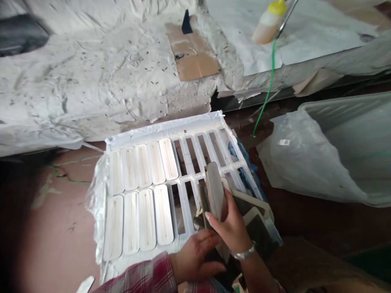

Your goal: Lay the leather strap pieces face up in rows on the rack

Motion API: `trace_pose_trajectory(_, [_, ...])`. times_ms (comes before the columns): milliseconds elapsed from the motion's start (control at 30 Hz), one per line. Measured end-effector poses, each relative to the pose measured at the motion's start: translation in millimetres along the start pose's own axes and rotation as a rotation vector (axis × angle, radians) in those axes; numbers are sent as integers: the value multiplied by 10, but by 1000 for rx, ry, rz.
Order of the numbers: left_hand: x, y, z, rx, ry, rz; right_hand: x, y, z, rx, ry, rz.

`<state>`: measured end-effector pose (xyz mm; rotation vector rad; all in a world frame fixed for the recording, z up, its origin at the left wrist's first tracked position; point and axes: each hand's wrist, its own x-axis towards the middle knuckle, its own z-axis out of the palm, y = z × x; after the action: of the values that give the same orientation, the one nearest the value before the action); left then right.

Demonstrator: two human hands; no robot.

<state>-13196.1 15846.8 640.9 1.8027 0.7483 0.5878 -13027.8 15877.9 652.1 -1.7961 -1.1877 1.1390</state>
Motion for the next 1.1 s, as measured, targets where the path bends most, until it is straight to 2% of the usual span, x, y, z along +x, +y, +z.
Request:
trace_pose_trajectory(33, [-90,7,-21,-14,68,-8,-38,-74,-56,3,-68,-27])
trace_pose_trajectory(67, [-191,-20,-54,-10,174,-74,-60,-132,-87,22,-159,-38])
trace_pose_trajectory(133, [-411,-171,-142,24,451,-334,-55,-176,-49,78,-371,-14])
trace_pose_trajectory(167, [-517,-284,-189,30,561,-458,-34,-158,24,109,-472,17])
trace_pose_trajectory(233, [-694,-548,-270,19,656,-615,34,-49,260,175,-606,108])
trace_pose_trajectory(333, [-826,-923,-332,-17,656,-731,171,196,697,220,-652,250])
trace_pose_trajectory(433, [-801,-1185,-362,-9,642,-747,336,354,1068,188,-662,333])
trace_pose_trajectory(500, [-730,-1310,-412,-9,648,-719,440,378,1284,124,-598,273])
trace_pose_trajectory(633, [-586,-1500,-631,-181,652,-738,495,408,1742,-137,-353,27])
trace_pose_trajectory(733, [-544,-1576,-836,-376,629,-808,369,526,2032,-381,-231,9])
trace_pose_trajectory(800, [-538,-1595,-942,-344,574,-846,264,608,2142,-506,-203,17])
trace_pose_trajectory(900, [-515,-1617,-1021,-76,464,-858,193,643,2174,-628,-258,2])
trace_pose_trajectory(1000, [-456,-1655,-1033,95,407,-879,287,582,2091,-675,-388,68])
trace_pose_trajectory(1100, [-385,-1674,-1046,202,345,-916,496,529,1953,-684,-502,163])
